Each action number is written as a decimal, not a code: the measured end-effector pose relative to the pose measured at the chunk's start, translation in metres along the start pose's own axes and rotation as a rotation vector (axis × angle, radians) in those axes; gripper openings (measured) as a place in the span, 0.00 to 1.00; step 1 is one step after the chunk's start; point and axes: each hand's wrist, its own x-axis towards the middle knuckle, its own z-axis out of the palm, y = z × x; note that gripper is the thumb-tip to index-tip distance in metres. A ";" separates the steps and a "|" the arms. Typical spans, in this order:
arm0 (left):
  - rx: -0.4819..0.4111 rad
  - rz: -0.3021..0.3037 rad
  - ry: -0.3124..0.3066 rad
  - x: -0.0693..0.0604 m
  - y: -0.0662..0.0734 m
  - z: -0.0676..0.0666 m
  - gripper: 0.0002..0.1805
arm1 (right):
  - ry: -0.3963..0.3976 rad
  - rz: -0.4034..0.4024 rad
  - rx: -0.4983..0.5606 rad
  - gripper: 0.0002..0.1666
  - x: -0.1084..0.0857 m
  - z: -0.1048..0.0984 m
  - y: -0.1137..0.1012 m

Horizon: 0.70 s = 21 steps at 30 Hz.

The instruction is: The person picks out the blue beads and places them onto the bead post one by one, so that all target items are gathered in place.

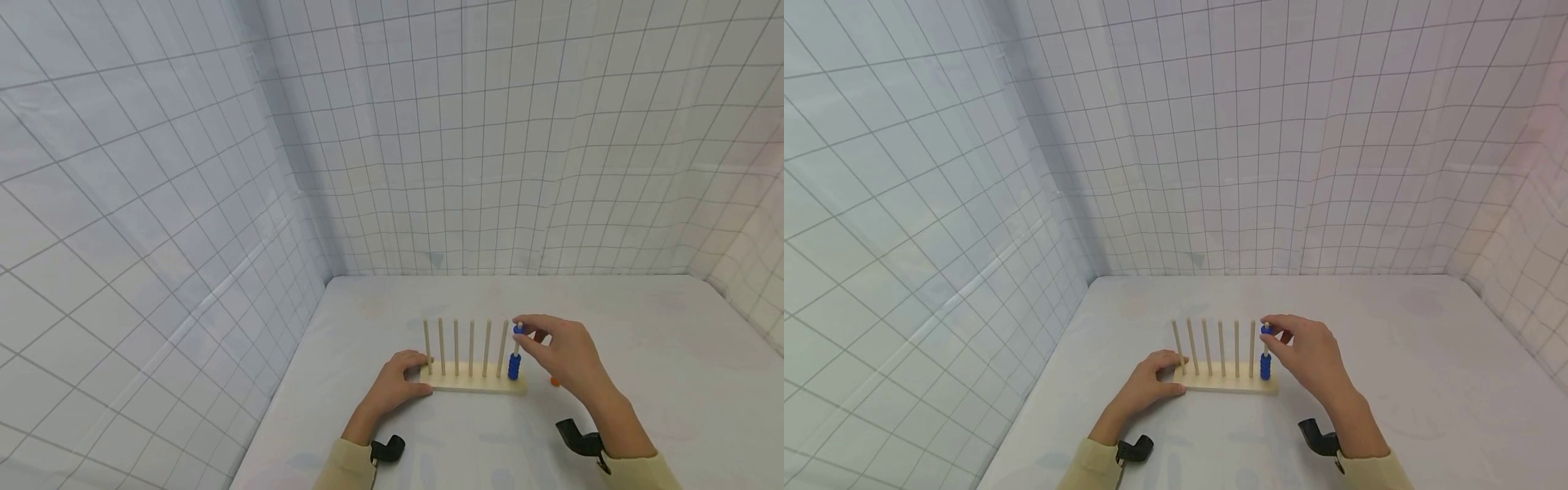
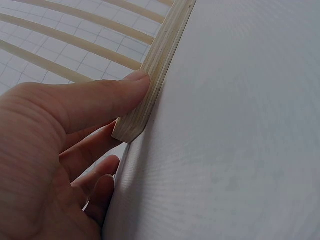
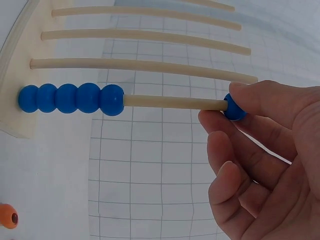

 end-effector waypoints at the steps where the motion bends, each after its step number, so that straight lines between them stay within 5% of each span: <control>1: -0.003 -0.003 0.001 0.000 0.000 0.000 0.30 | -0.001 0.000 0.001 0.15 0.000 0.000 0.000; 21: -0.013 -0.025 0.003 -0.001 0.001 0.001 0.31 | -0.022 0.031 -0.007 0.16 -0.002 0.007 0.006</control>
